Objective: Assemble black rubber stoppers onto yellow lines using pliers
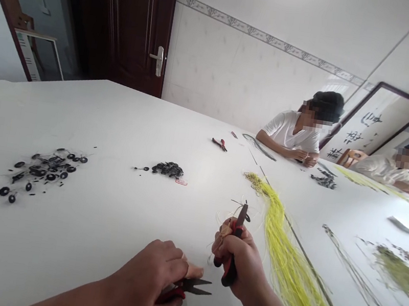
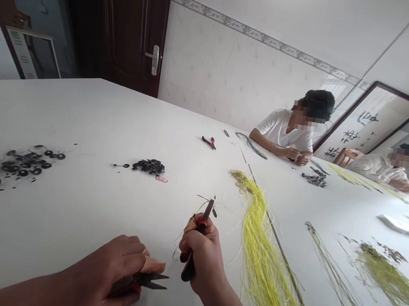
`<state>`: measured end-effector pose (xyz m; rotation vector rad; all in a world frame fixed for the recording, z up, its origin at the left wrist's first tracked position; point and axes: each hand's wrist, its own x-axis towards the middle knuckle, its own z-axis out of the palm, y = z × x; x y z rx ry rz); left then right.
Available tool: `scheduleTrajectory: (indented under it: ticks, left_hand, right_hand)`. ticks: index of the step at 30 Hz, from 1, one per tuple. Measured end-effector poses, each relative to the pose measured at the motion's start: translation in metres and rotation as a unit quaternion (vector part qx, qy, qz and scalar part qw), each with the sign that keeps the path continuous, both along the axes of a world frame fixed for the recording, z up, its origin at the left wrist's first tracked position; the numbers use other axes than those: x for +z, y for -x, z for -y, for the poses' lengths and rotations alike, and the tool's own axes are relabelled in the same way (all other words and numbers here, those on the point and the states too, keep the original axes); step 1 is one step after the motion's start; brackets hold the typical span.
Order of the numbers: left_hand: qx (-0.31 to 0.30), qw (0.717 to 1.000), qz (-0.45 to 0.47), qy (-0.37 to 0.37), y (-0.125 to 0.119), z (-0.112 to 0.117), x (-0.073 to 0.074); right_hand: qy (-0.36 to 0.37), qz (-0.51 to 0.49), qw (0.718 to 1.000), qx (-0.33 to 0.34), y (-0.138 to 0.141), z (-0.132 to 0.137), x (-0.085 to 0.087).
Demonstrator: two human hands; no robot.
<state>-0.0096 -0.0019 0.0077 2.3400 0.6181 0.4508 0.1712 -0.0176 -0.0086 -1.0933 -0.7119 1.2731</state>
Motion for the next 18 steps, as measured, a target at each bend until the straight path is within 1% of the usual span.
scheduleTrajectory:
  ticks: [2,5,7,9,11,13,16,18]
  left_hand:
    - [0.009,1.0,0.005,-0.016,0.001,-0.002,0.0]
    - [-0.008,1.0,-0.006,-0.016,0.002,-0.002,0.0]
    - [0.013,0.999,-0.004,0.033,0.002,-0.002,-0.002]
    - [0.074,0.992,0.038,0.091,0.002,-0.003,-0.005]
    - [0.141,0.975,0.114,0.129,0.001,-0.004,-0.009]
    - [0.176,0.951,0.193,0.163,-0.001,-0.005,-0.011]
    - [0.178,0.908,0.289,0.247,-0.007,-0.003,-0.013]
    - [0.16,0.88,0.332,0.298,-0.012,0.0,-0.013]
  right_hand:
    - [0.0,0.011,1.0,-0.005,-0.001,0.0,0.0]
    - [0.0,0.03,1.0,-0.003,-0.001,0.0,-0.001]
    - [-0.001,0.047,0.999,0.003,0.0,0.0,-0.001]
    - [-0.004,0.071,0.997,0.012,0.003,0.001,-0.001]
    - [-0.01,0.098,0.995,0.027,0.006,0.003,-0.001]
    - [-0.016,0.127,0.991,0.046,0.011,0.006,-0.001]
    - [-0.026,0.171,0.982,0.075,0.019,0.01,-0.002]
    - [-0.036,0.199,0.975,0.091,0.024,0.011,-0.003]
